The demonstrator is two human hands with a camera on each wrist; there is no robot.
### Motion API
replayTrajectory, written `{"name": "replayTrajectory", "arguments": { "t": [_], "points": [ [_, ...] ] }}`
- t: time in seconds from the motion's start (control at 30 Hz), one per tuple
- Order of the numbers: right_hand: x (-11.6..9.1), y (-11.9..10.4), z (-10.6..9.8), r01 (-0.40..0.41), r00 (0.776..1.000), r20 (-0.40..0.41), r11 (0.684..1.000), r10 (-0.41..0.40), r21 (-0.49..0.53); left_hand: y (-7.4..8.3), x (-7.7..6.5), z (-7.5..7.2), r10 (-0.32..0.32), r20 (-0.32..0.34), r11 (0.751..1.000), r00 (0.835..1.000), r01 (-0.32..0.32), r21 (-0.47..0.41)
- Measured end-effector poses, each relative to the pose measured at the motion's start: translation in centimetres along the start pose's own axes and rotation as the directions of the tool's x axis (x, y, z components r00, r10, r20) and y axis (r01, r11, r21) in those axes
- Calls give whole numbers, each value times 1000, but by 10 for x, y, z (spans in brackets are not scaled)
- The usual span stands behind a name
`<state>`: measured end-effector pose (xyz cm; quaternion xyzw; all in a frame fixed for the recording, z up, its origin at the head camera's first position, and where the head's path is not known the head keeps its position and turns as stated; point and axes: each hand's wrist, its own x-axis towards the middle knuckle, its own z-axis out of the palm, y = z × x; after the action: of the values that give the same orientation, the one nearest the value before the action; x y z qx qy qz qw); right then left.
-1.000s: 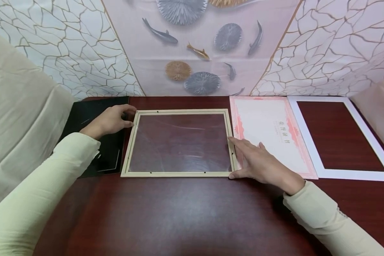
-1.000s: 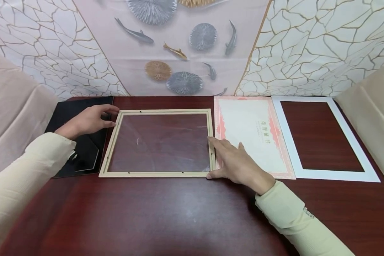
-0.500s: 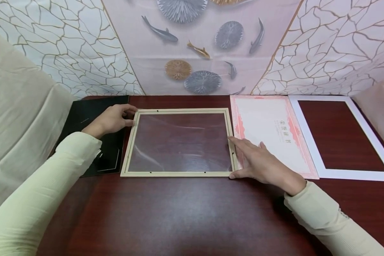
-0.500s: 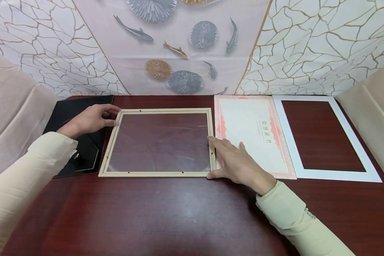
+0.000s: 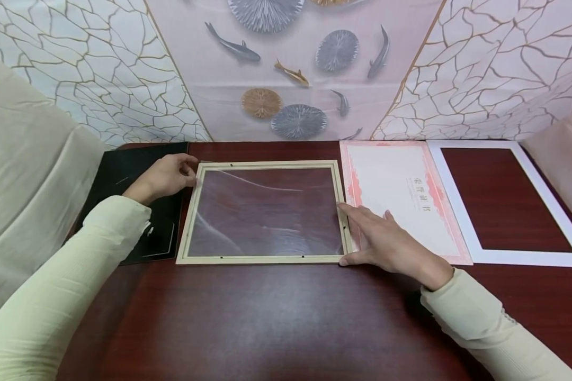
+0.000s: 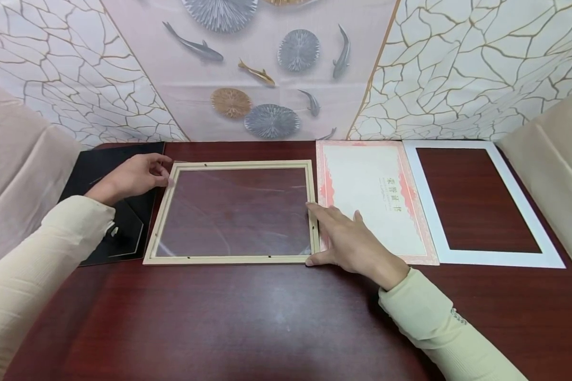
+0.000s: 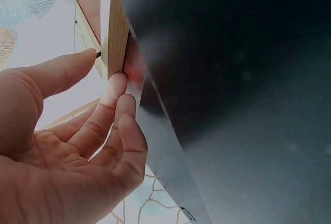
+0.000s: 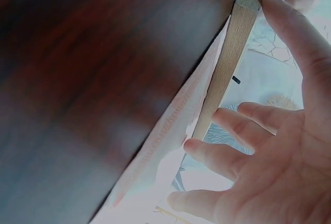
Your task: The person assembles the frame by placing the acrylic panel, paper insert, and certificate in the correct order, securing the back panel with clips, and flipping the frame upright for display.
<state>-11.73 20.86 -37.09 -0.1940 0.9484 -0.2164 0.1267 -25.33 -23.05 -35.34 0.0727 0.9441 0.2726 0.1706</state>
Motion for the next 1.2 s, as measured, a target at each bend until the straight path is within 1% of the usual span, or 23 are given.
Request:
{"name": "replayTrajectory", "arguments": {
  "t": [0.53, 0.73, 0.93, 1.1, 1.2],
  "points": [
    [1, -3, -1, -9, 1000, 9, 1000, 9, -16, 2, -3, 0, -60, -7, 996, 998, 60, -67],
    [1, -4, -1, -9, 1000, 11, 1000, 9, -21, 2, -5, 1, -71, -2, 993, 997, 70, -90],
    [2, -4, -1, -4, 1000, 16, 1000, 5, -25, -4, -7, -2, -67, 39, 991, 997, 71, -109],
    [1, -3, -1, -7, 1000, 8, 1000, 8, -31, -5, -8, -4, -39, 72, 992, 997, 47, -113],
    [1, -2, 0, -14, 1000, 7, 1000, 14, -28, -4, -8, -3, -24, 72, 995, 997, 31, -100]
  ]
}}
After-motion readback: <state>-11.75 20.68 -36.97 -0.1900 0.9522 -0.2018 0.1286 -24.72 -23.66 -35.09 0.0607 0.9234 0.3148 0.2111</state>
